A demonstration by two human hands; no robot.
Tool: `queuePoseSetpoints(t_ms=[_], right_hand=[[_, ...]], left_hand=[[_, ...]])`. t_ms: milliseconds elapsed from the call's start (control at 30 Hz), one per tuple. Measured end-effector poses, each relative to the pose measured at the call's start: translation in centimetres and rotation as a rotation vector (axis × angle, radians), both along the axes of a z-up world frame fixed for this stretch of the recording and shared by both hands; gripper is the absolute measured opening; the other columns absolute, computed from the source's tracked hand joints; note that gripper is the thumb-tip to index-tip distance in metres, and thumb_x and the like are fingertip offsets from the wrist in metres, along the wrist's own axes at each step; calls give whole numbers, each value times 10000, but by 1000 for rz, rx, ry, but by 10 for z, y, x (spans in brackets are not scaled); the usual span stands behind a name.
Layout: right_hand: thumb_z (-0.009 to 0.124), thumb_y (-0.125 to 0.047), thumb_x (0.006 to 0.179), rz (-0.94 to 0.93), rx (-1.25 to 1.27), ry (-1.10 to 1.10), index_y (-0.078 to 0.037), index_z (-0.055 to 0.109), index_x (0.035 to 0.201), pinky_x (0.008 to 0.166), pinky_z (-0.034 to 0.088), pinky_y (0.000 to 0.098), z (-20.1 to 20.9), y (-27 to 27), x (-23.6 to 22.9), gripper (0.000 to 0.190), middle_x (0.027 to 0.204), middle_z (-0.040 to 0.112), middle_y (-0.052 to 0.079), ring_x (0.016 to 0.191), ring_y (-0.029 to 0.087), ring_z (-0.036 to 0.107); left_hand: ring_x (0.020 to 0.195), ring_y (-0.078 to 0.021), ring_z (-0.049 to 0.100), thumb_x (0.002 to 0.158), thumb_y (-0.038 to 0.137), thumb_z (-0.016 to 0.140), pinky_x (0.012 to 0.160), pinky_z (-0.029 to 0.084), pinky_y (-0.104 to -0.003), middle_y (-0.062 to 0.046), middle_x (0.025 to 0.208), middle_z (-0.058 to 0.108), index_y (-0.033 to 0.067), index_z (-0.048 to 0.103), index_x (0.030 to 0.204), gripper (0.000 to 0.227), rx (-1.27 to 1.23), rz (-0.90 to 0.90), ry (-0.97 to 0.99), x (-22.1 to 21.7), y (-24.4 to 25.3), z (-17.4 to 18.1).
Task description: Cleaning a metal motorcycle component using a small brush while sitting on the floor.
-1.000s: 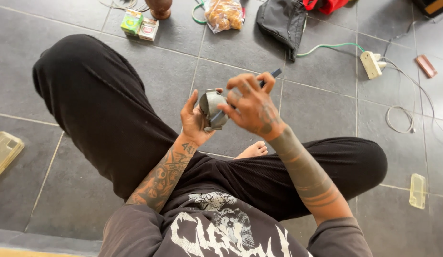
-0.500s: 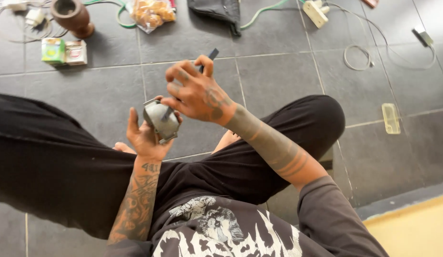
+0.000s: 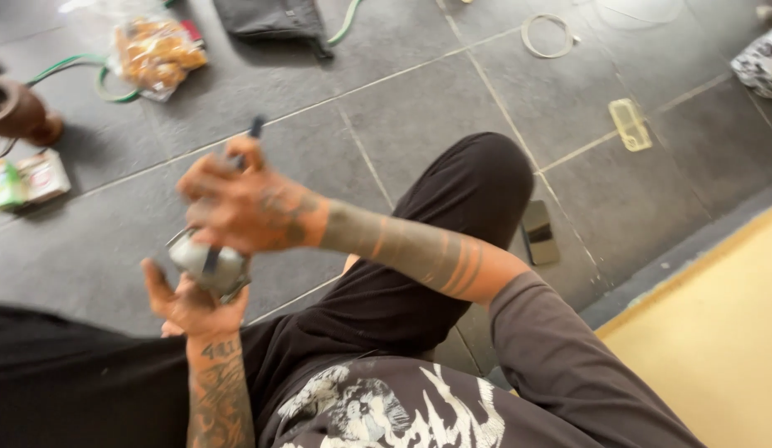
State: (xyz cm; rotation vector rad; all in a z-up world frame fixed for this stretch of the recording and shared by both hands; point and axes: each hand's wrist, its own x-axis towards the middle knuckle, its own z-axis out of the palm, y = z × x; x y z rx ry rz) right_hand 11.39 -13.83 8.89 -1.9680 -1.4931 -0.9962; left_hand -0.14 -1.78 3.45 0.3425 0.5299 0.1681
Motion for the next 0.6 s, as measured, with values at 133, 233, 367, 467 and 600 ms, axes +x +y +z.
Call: queuePoseSetpoints(t_ms=[133,233,367,467,600], right_hand=[[584,-424,1010,16,-59,-51,-236,651,775,1001,239,488,2,1,-21,308,1042,548,7,1065,192,523],[648,-405,959,-10,-53,24,-200,696,826,993,254,493,-9,3,-4,249,1070,507,10,1070,192,496],[671,-458,938,-66,-20,63,-195,681,812,1015,232,517,-15,3,3,292,1116,518,10,1077,201,506],[589,-457,968,-7,-63,75,-216,688,847,1059,214,525,-20,8,-13,288,1152,535,12,1109,191,526],[576,-455,986,-36,-75,54,-220,716,879,1058,244,545,-22,9,-3,294,1206,554,24,1151,210,528]], left_hand=[[906,-177,525,784,172,711,908,480,-358,-45,953,428,83,404,1088,441,-560,120,-438,12,-11,17],[1102,-220,733,561,550,775,862,583,-355,-82,1311,704,172,566,1430,970,29,-63,126,3,-3,13],[898,-209,714,565,587,772,735,562,-318,-39,1017,734,126,677,1178,773,137,-50,76,4,-16,30],[1064,-155,653,644,442,745,908,520,-302,-32,1079,642,85,592,1276,742,-34,64,-50,7,-18,26],[1161,-186,726,497,472,852,999,583,-343,-4,1191,743,154,687,1211,799,39,30,93,6,-21,39]])
